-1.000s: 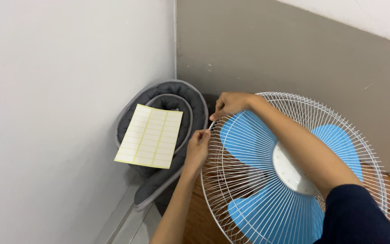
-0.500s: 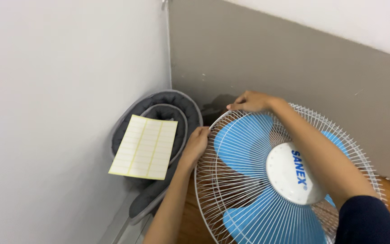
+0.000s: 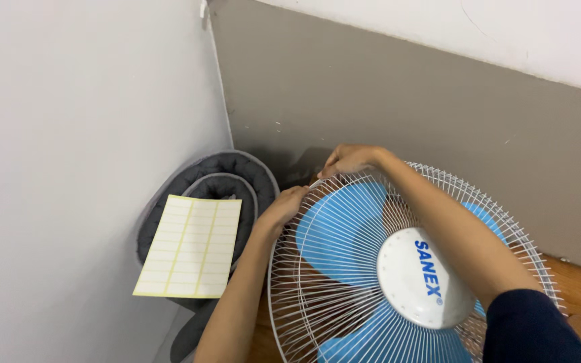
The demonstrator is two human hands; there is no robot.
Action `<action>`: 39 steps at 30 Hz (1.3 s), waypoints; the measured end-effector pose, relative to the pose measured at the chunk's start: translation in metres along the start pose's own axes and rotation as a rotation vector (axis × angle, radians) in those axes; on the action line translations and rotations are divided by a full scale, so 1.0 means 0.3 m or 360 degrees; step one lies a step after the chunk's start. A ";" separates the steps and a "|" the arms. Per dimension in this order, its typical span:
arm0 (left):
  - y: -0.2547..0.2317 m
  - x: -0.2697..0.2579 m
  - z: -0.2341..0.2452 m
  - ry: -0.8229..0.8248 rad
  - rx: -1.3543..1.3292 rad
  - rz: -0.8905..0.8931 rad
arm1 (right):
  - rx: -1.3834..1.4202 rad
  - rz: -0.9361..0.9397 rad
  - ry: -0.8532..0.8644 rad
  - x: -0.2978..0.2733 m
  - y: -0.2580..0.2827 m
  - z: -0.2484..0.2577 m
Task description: The person secures the front grille of a SANEX electric fan by hand, then uses a screwdriver to tighten the central screw on the fan stand. The fan remains on a wooden desk throughout.
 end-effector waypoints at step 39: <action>-0.214 0.209 -0.104 0.0188 0.0539 0.0223 | 0.0598 -0.0259 -0.0370 -0.282 -0.621 0.071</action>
Point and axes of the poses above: each hand's wrist, its own x-axis towards the middle knuckle, its own z-axis out of the back of the hand, y = z × x, the point moved 9 cm from there along x, towards the middle knuckle, and after that the axes turned 15 degrees about y, right-handed, at the moved point
